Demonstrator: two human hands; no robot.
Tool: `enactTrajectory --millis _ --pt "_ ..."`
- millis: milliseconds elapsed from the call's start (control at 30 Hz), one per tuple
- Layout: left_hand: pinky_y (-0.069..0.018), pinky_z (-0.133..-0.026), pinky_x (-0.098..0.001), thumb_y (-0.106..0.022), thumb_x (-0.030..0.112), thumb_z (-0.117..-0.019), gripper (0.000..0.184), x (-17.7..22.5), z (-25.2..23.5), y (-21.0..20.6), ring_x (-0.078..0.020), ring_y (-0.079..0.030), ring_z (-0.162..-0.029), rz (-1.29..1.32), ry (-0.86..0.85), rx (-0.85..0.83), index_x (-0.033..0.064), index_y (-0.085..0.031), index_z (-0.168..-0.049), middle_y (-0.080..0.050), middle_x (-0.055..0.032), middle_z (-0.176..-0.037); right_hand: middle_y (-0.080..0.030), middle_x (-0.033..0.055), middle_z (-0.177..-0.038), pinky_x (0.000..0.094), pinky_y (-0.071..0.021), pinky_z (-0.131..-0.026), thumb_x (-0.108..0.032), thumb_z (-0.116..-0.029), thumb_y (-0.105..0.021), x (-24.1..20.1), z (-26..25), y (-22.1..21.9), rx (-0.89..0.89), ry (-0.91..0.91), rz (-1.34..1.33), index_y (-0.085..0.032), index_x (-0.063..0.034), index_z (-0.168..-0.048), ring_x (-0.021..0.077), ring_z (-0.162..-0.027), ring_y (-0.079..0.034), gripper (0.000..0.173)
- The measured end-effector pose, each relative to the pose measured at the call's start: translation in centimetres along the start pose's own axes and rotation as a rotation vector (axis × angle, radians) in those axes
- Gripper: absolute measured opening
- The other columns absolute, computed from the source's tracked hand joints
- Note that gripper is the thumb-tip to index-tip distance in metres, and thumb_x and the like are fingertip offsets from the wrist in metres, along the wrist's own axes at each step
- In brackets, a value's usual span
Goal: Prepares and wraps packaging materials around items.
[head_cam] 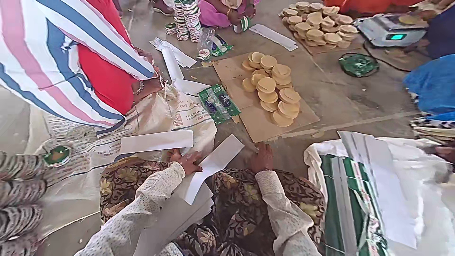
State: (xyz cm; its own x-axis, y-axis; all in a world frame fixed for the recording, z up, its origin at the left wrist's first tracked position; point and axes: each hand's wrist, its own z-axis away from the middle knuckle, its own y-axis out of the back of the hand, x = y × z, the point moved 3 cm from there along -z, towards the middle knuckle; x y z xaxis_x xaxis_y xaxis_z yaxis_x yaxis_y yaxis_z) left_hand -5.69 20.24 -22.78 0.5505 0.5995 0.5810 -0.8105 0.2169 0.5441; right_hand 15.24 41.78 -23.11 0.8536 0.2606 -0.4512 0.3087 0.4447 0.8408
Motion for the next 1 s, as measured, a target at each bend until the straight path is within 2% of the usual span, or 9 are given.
enactTrajectory --millis 100,233,367,467,533,667,833,933,1000 --pt "-0.0484 -0.101 -0.0508 -0.064 0.019 -0.0991 0.029 -0.4 2.1 1.9 -0.0326 -0.066 -0.109 0.153 -0.139 0.177 -0.0039 -0.069 -0.117 -0.07 -0.0223 -0.113 -0.053 0.0331 -0.139 0.06 -0.0437 -0.108 -0.001 -0.0933 -0.06 0.9 -0.5 0.0 0.032 0.047 -0.136 -0.059 0.0037 -0.135 0.0481 -0.13 -0.053 0.042" --pt "-0.059 -0.082 -0.037 -0.05 0.011 -0.1044 0.026 -0.8 3.5 7.0 -0.0192 -0.069 -0.083 0.3 -0.132 0.297 -0.01 -0.062 -0.112 -0.068 -0.0172 -0.097 -0.055 0.0342 -0.135 0.0596 -0.0465 -0.103 0.001 -0.093 -0.059 1.8 -1.0 -0.1 0.034 0.065 -0.244 -0.059 0.0064 -0.133 0.0481 -0.123 -0.057 0.04" --pt "-0.0446 -0.107 -0.0551 -0.053 0.032 -0.1053 0.05 -2.0 2.3 5.3 -0.0389 -0.061 -0.119 0.057 -0.028 -0.031 -0.0098 -0.056 -0.133 -0.063 -0.0294 -0.125 -0.055 0.0315 -0.137 0.0558 -0.0456 -0.106 0.0 -0.0952 -0.059 1.2 -1.6 -0.4 -0.018 0.036 -0.226 -0.057 0.0053 -0.136 0.044 -0.126 -0.057 0.041" --pt "-0.0427 -0.104 -0.0562 -0.071 0.027 -0.0964 0.046 -2.0 1.9 2.6 -0.0397 -0.061 -0.112 0.008 -0.019 -0.107 -0.01 -0.062 -0.122 -0.065 -0.0294 -0.114 -0.055 0.0313 -0.138 0.0568 -0.0451 -0.106 -0.001 -0.0955 -0.059 1.3 -1.6 -0.4 -0.043 0.027 -0.215 -0.056 0.0053 -0.137 0.0448 -0.127 -0.056 0.042" --pt "-0.0472 -0.095 -0.0526 -0.071 0.022 -0.0943 0.036 -2.0 2.1 2.4 -0.0345 -0.063 -0.1 0.037 -0.07 -0.006 -0.0086 -0.066 -0.112 -0.067 -0.0253 -0.102 -0.056 0.0319 -0.136 0.0569 -0.0446 -0.107 -0.002 -0.0958 -0.059 1.5 -1.7 -0.5 -0.043 0.035 -0.233 -0.056 0.0064 -0.137 0.0452 -0.127 -0.056 0.042" --pt "-0.0525 -0.095 -0.043 -0.065 0.009 -0.0946 0.021 -0.2 4.4 6.5 -0.0238 -0.068 -0.099 0.079 -0.254 0.401 -0.0067 -0.072 -0.106 -0.072 -0.018 -0.102 -0.057 0.0328 -0.134 0.0574 -0.0455 -0.105 0.0 -0.0952 -0.058 1.4 -1.6 -0.3 -0.038 0.033 -0.261 -0.056 0.007 -0.135 0.0461 -0.125 -0.057 0.041" --pt "-0.0493 -0.104 -0.0398 -0.066 0.005 -0.0892 0.019 -4.3 6.1 15.2 -0.0216 -0.062 -0.116 0.09 -0.289 0.556 -0.0091 -0.071 -0.101 -0.061 -0.0202 -0.133 -0.057 0.0327 -0.135 0.0593 -0.0469 -0.102 0.0 -0.0955 -0.059 1.5 -1.5 -0.4 -0.03 0.028 -0.285 -0.058 0.0058 -0.134 0.0462 -0.122 -0.059 0.039" --pt "-0.0509 -0.102 -0.0322 -0.066 0.002 -0.087 0.025 -10.0 5.3 17.7 -0.0156 -0.062 -0.115 0.164 -0.253 0.534 -0.0101 -0.067 -0.108 -0.059 -0.0186 -0.133 -0.057 0.0323 -0.135 0.0589 -0.0466 -0.103 0.001 -0.0952 -0.059 1.5 -1.5 -0.6 -0.027 0.023 -0.29 -0.058 0.0063 -0.134 0.0455 -0.123 -0.059 0.039" --pt "-0.0526 -0.096 -0.0346 -0.064 -0.001 -0.0879 0.041 -12.6 4.5 17.8 -0.0169 -0.066 -0.104 0.164 -0.139 0.457 -0.0095 -0.058 -0.128 -0.066 -0.0192 -0.119 -0.057 0.0314 -0.136 0.0585 -0.0467 -0.103 0.0 -0.0957 -0.058 1.4 -1.5 -0.6 -0.035 0.013 -0.283 -0.058 0.0053 -0.135 0.0447 -0.123 -0.059 0.039"
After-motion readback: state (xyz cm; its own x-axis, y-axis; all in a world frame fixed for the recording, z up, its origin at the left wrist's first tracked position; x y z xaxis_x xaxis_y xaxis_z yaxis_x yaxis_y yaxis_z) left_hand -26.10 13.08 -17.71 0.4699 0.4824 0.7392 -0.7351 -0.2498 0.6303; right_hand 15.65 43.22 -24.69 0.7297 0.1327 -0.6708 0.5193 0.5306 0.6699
